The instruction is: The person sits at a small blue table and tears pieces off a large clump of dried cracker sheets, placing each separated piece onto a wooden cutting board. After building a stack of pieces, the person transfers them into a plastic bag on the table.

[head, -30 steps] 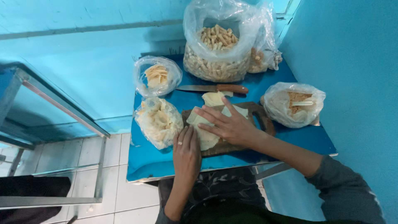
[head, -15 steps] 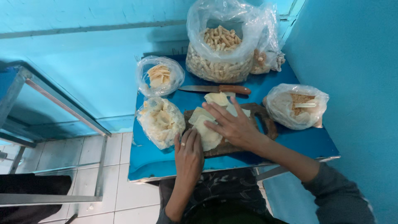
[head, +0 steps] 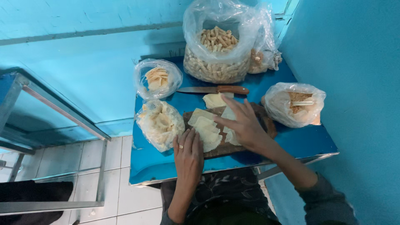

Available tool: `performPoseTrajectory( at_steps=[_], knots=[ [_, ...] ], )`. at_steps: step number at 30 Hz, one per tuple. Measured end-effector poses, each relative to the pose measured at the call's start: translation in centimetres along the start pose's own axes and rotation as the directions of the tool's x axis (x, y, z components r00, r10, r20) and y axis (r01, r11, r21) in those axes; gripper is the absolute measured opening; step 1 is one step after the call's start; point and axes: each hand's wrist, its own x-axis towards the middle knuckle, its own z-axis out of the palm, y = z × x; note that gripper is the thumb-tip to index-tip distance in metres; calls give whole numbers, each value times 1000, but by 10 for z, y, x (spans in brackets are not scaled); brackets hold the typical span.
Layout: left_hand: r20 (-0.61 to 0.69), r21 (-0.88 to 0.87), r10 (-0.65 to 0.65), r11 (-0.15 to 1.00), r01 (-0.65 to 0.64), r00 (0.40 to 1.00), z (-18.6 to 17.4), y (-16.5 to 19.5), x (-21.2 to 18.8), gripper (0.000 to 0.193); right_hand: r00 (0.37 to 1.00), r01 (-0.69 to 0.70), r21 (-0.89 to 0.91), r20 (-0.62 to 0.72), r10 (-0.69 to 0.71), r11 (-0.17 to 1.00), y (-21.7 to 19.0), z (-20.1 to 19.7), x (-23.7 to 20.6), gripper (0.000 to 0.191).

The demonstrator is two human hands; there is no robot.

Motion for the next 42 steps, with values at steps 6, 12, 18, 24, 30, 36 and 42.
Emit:
performPoseTrajectory(
  at_steps=[6, 12, 18, 24, 30, 36, 42],
  knots=[
    [-119, -95, -50, 995, 39, 992, -3, -1, -6, 26, 889, -262, 399, -254, 381, 879, -3, -6, -55, 42],
    [-461, -335, -302, 930, 151, 834, -16, -9, -28, 23, 558, -122, 772, -467, 686, 624, 22, 18, -116, 36],
    [-525, -683, -674, 698, 215, 520, -17, -13, -26, 42, 556, -60, 888, -350, 754, 457, 42, 29, -130, 42],
    [-449, -785, -751, 590, 188, 485, -21, -18, -20, 51, 571, -66, 878, -356, 740, 473, 31, 27, -115, 46],
    [-443, -774, -747, 598, 209, 497, -18, -19, -24, 53, 619, -59, 840, -393, 679, 540, 23, 22, -117, 53],
    [-458, -737, -705, 642, 212, 542, -16, -19, -27, 44, 661, -87, 833, -362, 658, 546, 17, 22, -119, 54],
    [-456, -739, -698, 642, 203, 552, -16, -21, -26, 42, 674, -179, 795, -330, 661, 580, 14, 17, -115, 57]
  ],
)
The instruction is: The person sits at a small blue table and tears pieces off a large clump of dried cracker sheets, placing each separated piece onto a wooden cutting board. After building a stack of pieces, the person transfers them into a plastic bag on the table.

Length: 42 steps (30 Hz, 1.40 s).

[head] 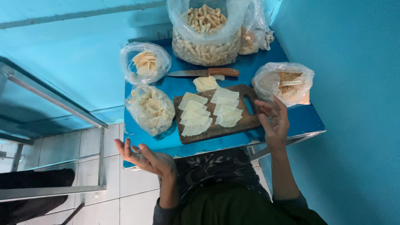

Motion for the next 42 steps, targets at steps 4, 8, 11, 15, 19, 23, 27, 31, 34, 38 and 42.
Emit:
performPoseTrajectory(
  at_steps=[4, 8, 11, 15, 19, 23, 27, 31, 34, 38, 42],
  knots=[
    [12, 6, -11, 1000, 11, 1000, -2, 0, -2, 44, 999, -25, -13, 32, 25, 1000, 0, 1, 0, 59],
    [16, 9, -24, 1000, 24, 1000, -3, 1, -1, 49, 997, 4, -49, 82, 0, 999, -1, 1, 2, 57],
    [22, 37, -9, 999, 8, 1000, -3, 2, -1, 53, 996, 50, -93, 80, -42, 994, -8, 5, 4, 58],
    [57, 76, 108, 991, -112, 993, 1, 2, -3, 70, 955, 287, -236, 141, -260, 928, -29, 18, 6, 66],
    [431, 240, 361, 838, -491, 827, 3, 6, -2, 51, 917, 371, -373, 293, -271, 850, -54, 32, 17, 60],
    [774, 295, 212, 713, -636, 597, 25, 12, -8, 28, 760, 616, -579, 615, -210, 534, -58, 53, 53, 59],
    [814, 281, 190, 698, -659, 548, 39, 15, -8, 24, 505, 855, -450, 834, -222, 258, -47, 81, 71, 66],
    [816, 311, 160, 689, -655, 556, 39, 13, -9, 25, 324, 946, -312, 930, -174, 93, -38, 92, 73, 70],
    [826, 312, 147, 684, -660, 544, 38, 11, -12, 27, 267, 963, -269, 957, -110, -6, -36, 93, 72, 73],
    [827, 309, 141, 693, -651, 544, 38, 10, -13, 30, 215, 966, -232, 966, -145, -111, -34, 96, 75, 69],
    [840, 323, 113, 682, -656, 530, 38, 11, -14, 32, 197, 951, -212, 976, -88, -224, -34, 100, 83, 71]
  ],
)
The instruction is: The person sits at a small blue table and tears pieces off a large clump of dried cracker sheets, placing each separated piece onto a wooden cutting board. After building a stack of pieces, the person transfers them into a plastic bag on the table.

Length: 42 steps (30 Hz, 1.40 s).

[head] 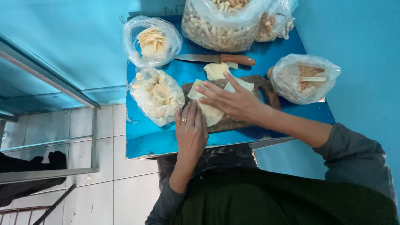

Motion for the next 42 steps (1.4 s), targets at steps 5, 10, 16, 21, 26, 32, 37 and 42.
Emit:
performPoseTrajectory(
  at_steps=[5, 10, 16, 21, 26, 32, 37, 42],
  knots=[
    [11, -8, 7, 1000, -7, 1000, 1, 1, -1, 31, 996, -1, 237, 82, -19, 972, 13, 8, 7, 81],
    [8, -11, 2, 1000, -2, 1000, 3, 1, -1, 32, 999, 43, 32, 28, -44, 999, 26, 27, 15, 81],
    [2, -10, 10, 1000, -10, 1000, 2, 1, 1, 33, 998, 16, 168, -56, -6, 986, 35, 51, 27, 81],
    [-23, -9, 18, 1000, -18, 1000, 4, 0, 4, 34, 997, -56, 225, -43, 67, 973, 34, 62, 28, 81],
    [-26, -13, 30, 999, -30, 999, 6, -1, 6, 32, 972, -192, 611, 11, 235, 768, 41, 72, 31, 60],
    [-58, 26, 38, 999, -36, 998, 9, -1, 6, 32, 933, -227, 712, -37, 358, 665, 49, 56, 52, 79],
    [-28, 44, 48, 998, -47, 998, 9, 0, 2, 32, 966, -20, 631, -189, 179, 775, 20, 22, 78, 62],
    [-85, 44, 14, 999, -11, 996, 5, 3, 2, 22, 961, 53, 517, -259, 98, 854, 0, 10, 116, 28]
  ],
)
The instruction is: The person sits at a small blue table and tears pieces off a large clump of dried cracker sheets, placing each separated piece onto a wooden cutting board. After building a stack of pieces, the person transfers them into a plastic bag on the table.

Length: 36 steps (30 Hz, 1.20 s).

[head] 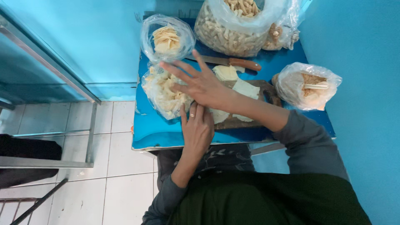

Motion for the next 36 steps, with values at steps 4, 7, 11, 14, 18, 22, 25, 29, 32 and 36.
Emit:
performPoseTrajectory(
  at_steps=[4, 7, 11, 14, 18, 22, 25, 29, 32, 36],
  knots=[
    [33, 22, -11, 1000, 10, 999, -4, 2, 2, 31, 984, -161, 485, 13, 177, 860, 17, -13, -10, 39],
    [55, 0, -32, 999, 32, 998, -6, 3, 2, 35, 981, -185, 467, 44, 187, 865, 37, -41, -48, 51],
    [36, 27, -34, 999, 33, 999, -6, 5, 3, 36, 996, -20, 68, 87, 14, 997, 29, -54, -94, 52],
    [31, 38, -40, 998, 39, 999, -5, 6, 3, 36, 980, 24, -103, 200, -3, 994, 12, -43, -114, 65],
    [30, 46, -45, 998, 43, 999, -8, 5, 1, 36, 981, 38, -177, 192, -4, 983, 11, -26, -122, 73],
    [32, 40, -36, 999, 35, 999, -12, 4, 3, 22, 986, -7, -140, 162, 30, 990, 26, -13, -116, 76],
    [50, 22, -46, 999, 44, 998, -14, 5, 5, 16, 987, 15, -339, 156, 41, 941, 35, -9, -112, 83],
    [71, 37, -62, 998, 60, 996, -17, 5, 5, 16, 984, 17, -323, 172, 41, 946, 45, -6, -107, 82],
    [37, 58, -59, 997, 57, 998, -17, 3, 6, 17, 988, 10, -322, 151, 41, 947, 51, -4, -103, 81],
    [17, 72, -60, 996, 58, 998, -14, 3, 6, 17, 995, -58, -289, 58, 78, 956, 54, 2, -101, 81]
  ],
)
